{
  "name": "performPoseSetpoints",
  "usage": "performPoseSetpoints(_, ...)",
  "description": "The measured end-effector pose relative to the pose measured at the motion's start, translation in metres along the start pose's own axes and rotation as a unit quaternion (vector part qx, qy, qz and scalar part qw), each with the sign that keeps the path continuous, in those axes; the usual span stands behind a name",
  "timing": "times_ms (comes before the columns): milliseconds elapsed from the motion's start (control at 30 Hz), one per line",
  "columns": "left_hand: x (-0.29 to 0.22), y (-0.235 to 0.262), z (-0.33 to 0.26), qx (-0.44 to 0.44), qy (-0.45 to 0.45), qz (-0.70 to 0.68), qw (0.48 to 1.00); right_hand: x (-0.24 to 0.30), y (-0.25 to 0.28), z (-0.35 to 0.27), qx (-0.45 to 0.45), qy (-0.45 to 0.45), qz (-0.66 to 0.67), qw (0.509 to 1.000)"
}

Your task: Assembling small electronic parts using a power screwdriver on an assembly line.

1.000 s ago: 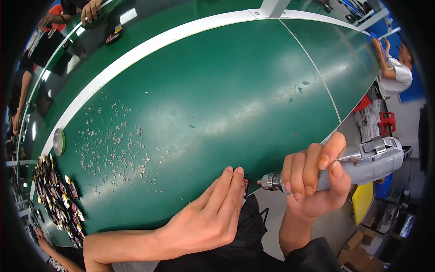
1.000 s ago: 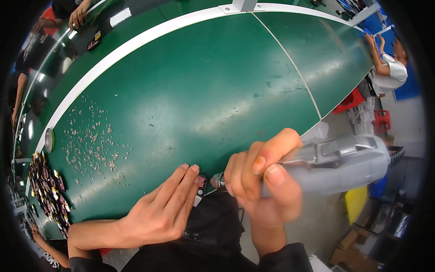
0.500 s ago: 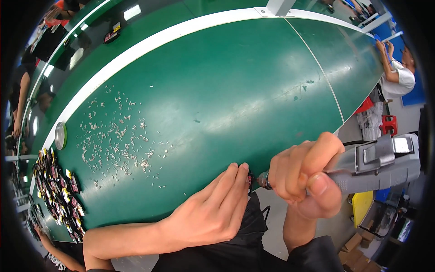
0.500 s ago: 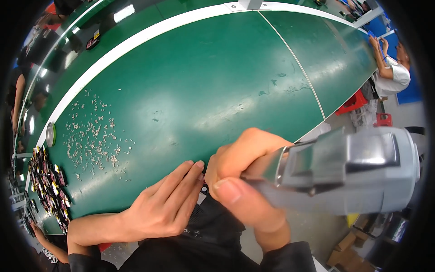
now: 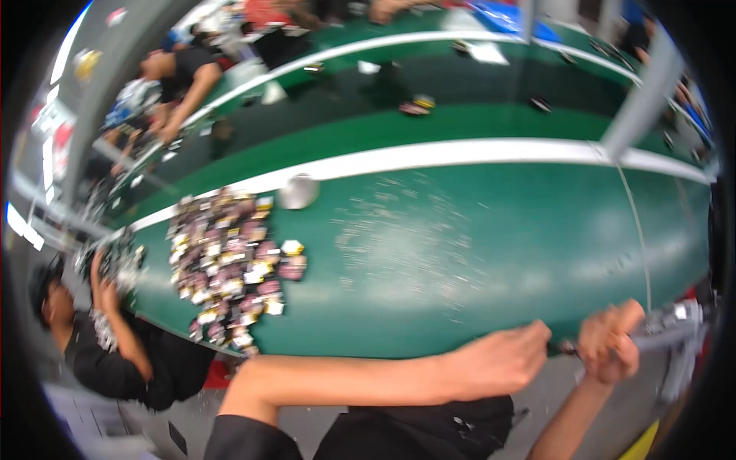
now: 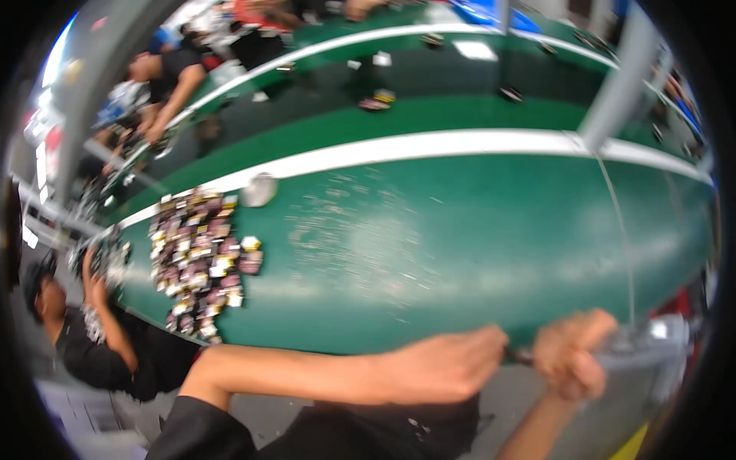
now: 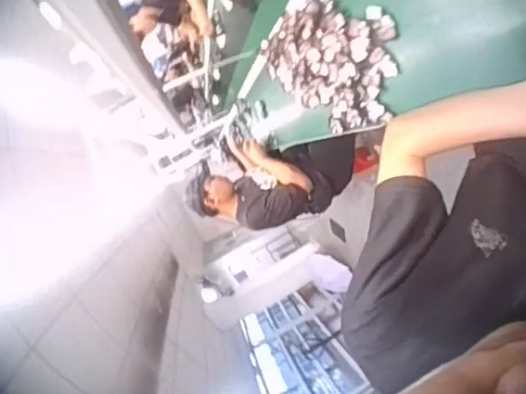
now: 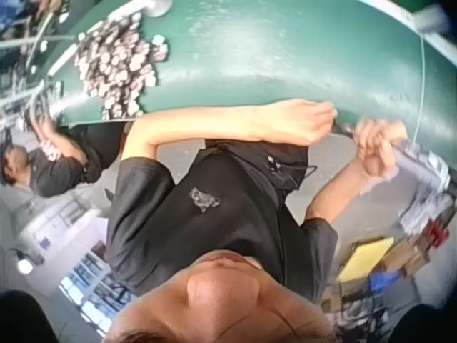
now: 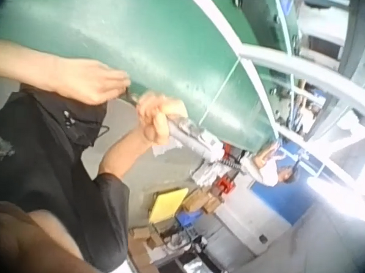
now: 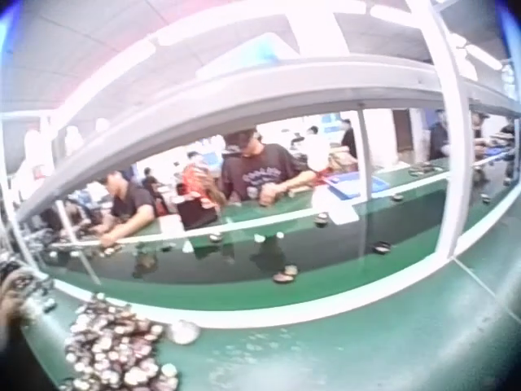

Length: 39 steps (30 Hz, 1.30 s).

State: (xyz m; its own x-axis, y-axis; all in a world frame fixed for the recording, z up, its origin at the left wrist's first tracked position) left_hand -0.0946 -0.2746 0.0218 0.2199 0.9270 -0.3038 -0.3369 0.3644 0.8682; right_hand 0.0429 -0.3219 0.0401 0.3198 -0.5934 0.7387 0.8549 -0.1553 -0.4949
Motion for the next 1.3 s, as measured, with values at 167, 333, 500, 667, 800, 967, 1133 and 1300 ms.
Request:
performPoseSetpoints(167,0.027,0.074,-0.065,-0.061,0.173,-0.022,0.983,0.002,-0.005,-0.004,-0.065,0.034,0.127,0.989)
performPoseSetpoints(333,0.091,0.175,-0.193,-0.152,0.399,0.22,0.877,-0.035,-0.007,-0.02,-0.091,0.009,0.11,0.99)
performPoseSetpoints(500,0.119,0.22,-0.281,-0.048,0.517,0.401,0.755,-0.063,-0.019,-0.017,-0.133,-0.043,0.169,0.976)
performPoseSetpoints(667,0.103,0.183,-0.208,-0.086,0.415,0.265,0.866,-0.065,-0.008,-0.023,-0.178,-0.05,0.178,0.967)
performPoseSetpoints(800,0.124,0.162,-0.168,-0.105,0.388,0.248,0.881,-0.065,-0.005,-0.027,-0.215,-0.051,0.194,0.956)
performPoseSetpoints(967,0.161,0.146,-0.162,-0.079,0.396,0.236,0.884,-0.065,-0.004,-0.031,-0.199,-0.055,0.198,0.958)
performPoseSetpoints(1133,0.169,0.139,-0.158,-0.039,0.381,0.267,0.884,-0.062,-0.003,-0.031,-0.203,-0.048,0.204,0.956)
performPoseSetpoints(1300,0.175,0.139,-0.158,-0.044,0.361,0.267,0.892,-0.064,-0.003,-0.03,-0.197,-0.052,0.219,0.954)
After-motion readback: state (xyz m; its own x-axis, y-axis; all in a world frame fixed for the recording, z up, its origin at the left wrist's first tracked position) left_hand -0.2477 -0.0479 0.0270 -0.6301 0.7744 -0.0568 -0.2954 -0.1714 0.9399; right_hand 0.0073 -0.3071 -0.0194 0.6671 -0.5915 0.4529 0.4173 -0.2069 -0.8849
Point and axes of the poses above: each hand's wrist, its own z-axis towards the middle knuckle, its own y-axis out of the back of the hand, x = y × z, the point moved 7 cm from there along z, towards the middle knuckle, and after that the axes turned 2 degrees about y, right-handed, at the moved point
